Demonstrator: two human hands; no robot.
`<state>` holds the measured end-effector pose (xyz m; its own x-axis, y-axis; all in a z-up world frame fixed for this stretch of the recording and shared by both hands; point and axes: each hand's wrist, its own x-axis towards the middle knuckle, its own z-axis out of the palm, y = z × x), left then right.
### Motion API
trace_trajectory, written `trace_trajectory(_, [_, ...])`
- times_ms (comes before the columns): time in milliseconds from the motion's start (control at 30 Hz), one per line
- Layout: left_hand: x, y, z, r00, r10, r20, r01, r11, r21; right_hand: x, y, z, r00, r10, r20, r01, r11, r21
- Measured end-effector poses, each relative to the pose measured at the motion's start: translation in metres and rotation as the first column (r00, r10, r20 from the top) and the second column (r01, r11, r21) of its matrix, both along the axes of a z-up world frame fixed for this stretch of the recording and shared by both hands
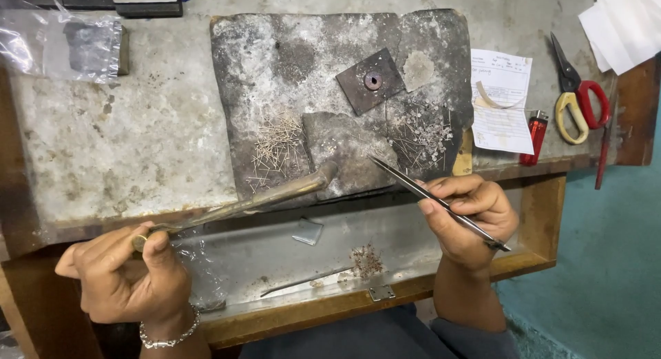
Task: Soldering small metal pins onto a jewelry component using tweezers and a blowpipe on a soldering block.
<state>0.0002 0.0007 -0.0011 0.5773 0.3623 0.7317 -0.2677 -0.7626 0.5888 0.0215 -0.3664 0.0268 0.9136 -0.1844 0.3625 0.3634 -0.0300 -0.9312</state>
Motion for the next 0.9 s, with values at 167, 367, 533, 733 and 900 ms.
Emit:
trace_trajectory(167, [0.000, 0.000, 0.002, 1.000, 0.013, -0.003, -0.013, 1.000, 0.008, -0.002, 0.008, 0.006, 1.000, -0.011, 0.001, 0.011, 1.000, -0.013])
trace_trajectory(367, [0.001, 0.001, 0.001, 1.000, 0.011, 0.007, -0.011, 1.000, 0.001, -0.005, 0.018, 0.009, 0.998, -0.057, 0.031, 0.060, 0.992, -0.115])
trace_trajectory(533, [0.001, -0.001, 0.004, 1.000, 0.017, -0.008, -0.017, 1.000, -0.012, -0.007, 0.024, 0.014, 0.995, -0.076, 0.059, 0.086, 0.979, -0.186])
trace_trajectory(733, [0.002, -0.001, 0.004, 1.000, 0.020, -0.001, -0.020, 1.000, 0.011, -0.012, 0.022, 0.004, 0.991, -0.090, 0.098, 0.109, 0.972, -0.210])
trace_trajectory(900, [0.002, -0.003, 0.006, 0.999, 0.021, -0.032, -0.020, 0.999, 0.028, -0.018, 0.029, 0.002, 0.978, 0.003, 0.207, -0.004, 1.000, 0.006])
